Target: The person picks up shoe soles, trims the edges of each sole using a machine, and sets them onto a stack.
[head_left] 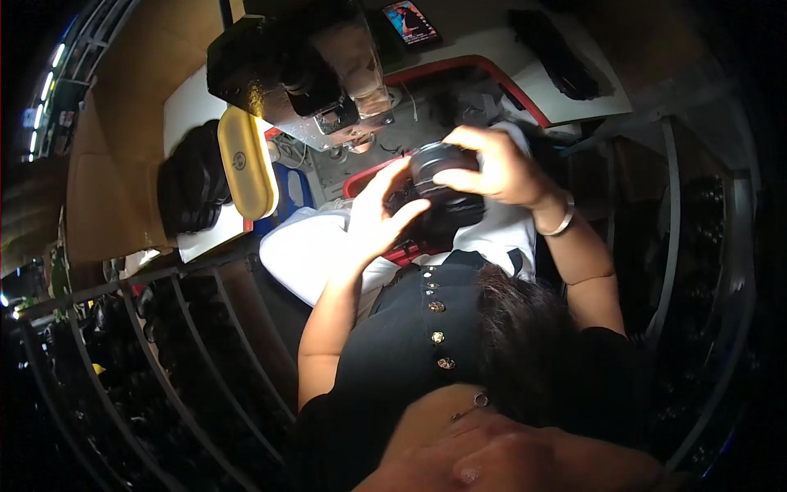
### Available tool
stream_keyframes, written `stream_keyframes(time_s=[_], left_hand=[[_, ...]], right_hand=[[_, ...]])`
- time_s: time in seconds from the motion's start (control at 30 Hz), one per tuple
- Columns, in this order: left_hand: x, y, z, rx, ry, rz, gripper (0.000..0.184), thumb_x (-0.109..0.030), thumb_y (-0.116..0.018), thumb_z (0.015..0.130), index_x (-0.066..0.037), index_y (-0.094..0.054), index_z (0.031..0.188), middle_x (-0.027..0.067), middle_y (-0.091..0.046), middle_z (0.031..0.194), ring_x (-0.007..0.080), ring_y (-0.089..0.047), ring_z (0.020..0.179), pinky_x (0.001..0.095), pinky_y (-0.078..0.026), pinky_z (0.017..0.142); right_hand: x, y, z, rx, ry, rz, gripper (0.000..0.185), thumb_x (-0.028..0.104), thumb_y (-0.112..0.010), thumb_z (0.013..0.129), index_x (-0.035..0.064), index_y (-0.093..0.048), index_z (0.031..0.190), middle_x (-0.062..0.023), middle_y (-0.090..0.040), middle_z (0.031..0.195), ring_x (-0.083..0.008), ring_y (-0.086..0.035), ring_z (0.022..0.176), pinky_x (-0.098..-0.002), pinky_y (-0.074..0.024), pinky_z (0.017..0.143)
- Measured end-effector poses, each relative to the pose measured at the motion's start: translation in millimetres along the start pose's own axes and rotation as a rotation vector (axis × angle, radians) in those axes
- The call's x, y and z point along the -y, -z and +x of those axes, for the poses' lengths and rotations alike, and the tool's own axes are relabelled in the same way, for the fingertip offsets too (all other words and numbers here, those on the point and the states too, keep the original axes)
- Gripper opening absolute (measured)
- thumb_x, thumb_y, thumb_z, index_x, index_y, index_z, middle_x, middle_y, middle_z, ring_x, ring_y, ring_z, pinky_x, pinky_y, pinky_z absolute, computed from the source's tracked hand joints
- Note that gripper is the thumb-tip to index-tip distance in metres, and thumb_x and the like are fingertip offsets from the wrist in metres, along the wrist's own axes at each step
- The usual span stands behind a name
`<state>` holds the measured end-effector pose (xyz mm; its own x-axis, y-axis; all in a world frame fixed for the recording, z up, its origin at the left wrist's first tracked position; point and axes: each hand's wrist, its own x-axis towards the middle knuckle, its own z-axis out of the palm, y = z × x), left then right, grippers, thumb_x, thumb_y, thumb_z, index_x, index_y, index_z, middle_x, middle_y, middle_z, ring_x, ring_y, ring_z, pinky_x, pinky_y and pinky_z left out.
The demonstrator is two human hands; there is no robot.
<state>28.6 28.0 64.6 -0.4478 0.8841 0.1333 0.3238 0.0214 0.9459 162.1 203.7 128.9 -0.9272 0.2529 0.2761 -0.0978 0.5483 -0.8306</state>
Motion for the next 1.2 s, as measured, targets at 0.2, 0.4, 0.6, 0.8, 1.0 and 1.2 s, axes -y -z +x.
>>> stream_keyframes(time_s=[0.2,0.4,0.6,0.8,1.0,1.2], left_hand=[[14,2,20,-0.106,0.205,-0.307,0.02,-0.009,-0.067,0.081,0.001,-0.061,0.097,0.0053,-0.064,0.087,0.0085,-0.057,0.077,0.0211,-0.045,0.07],[-2,-1,22,-0.311,0.218,-0.608,0.02,-0.007,-0.063,0.083,0.002,-0.06,0.102,0.0063,-0.065,0.089,0.0113,-0.06,0.077,0.0241,-0.047,0.072],[31,-4,9,-0.421,0.127,-0.655,0.021,-0.007,-0.063,0.084,0.001,-0.055,0.102,0.0061,-0.062,0.092,0.011,-0.057,0.081,0.0229,-0.045,0.074],[18,15,7,-0.372,0.229,-0.398,0.023,-0.003,-0.065,0.082,0.0,-0.054,0.102,0.0065,-0.062,0.094,0.011,-0.057,0.083,0.0227,-0.045,0.074],[12,42,-7,-0.324,0.37,-0.304,0.024,-0.005,-0.064,0.082,0.0,-0.055,0.103,0.0034,-0.062,0.083,0.0077,-0.055,0.07,0.0196,-0.043,0.061],[65,71,-36,-0.353,0.258,-0.623,0.031,-0.004,-0.059,0.081,0.004,-0.052,0.11,0.0088,-0.061,0.1,0.0159,-0.058,0.087,0.0294,-0.046,0.08]], right_hand=[[-62,-80,-21,-0.001,-0.279,0.78,0.035,0.012,-0.071,0.079,-0.0025,-0.057,0.107,-0.0047,-0.062,0.1,-0.011,-0.055,0.094,-0.0275,-0.0449,0.086],[-108,-144,-72,0.113,-0.473,0.75,0.036,0.011,-0.068,0.079,-0.003,-0.057,0.111,-0.0077,-0.064,0.104,-0.0148,-0.057,0.093,-0.0302,-0.0443,0.087],[-127,-104,-93,-0.007,-0.534,0.807,0.039,0.008,-0.061,0.085,-0.003,-0.048,0.121,-0.0056,-0.058,0.112,-0.0103,-0.053,0.098,-0.0273,-0.0434,0.088],[-112,-4,-59,-0.211,-0.27,0.307,0.023,0.013,-0.06,0.088,0.0016,-0.05,0.105,-0.0026,-0.054,0.09,-0.0085,-0.051,0.083,-0.0228,-0.0419,0.074],[-72,20,-6,-0.245,-0.097,-0.031,0.024,0.012,-0.065,0.084,0.0003,-0.055,0.103,-0.0033,-0.057,0.09,-0.0099,-0.053,0.082,-0.023,-0.0429,0.075],[-34,-16,17,-0.196,-0.105,-0.037,0.028,0.014,-0.068,0.08,-0.0003,-0.059,0.103,-0.0091,-0.064,0.095,-0.0161,-0.06,0.089,-0.0272,-0.0468,0.08]])
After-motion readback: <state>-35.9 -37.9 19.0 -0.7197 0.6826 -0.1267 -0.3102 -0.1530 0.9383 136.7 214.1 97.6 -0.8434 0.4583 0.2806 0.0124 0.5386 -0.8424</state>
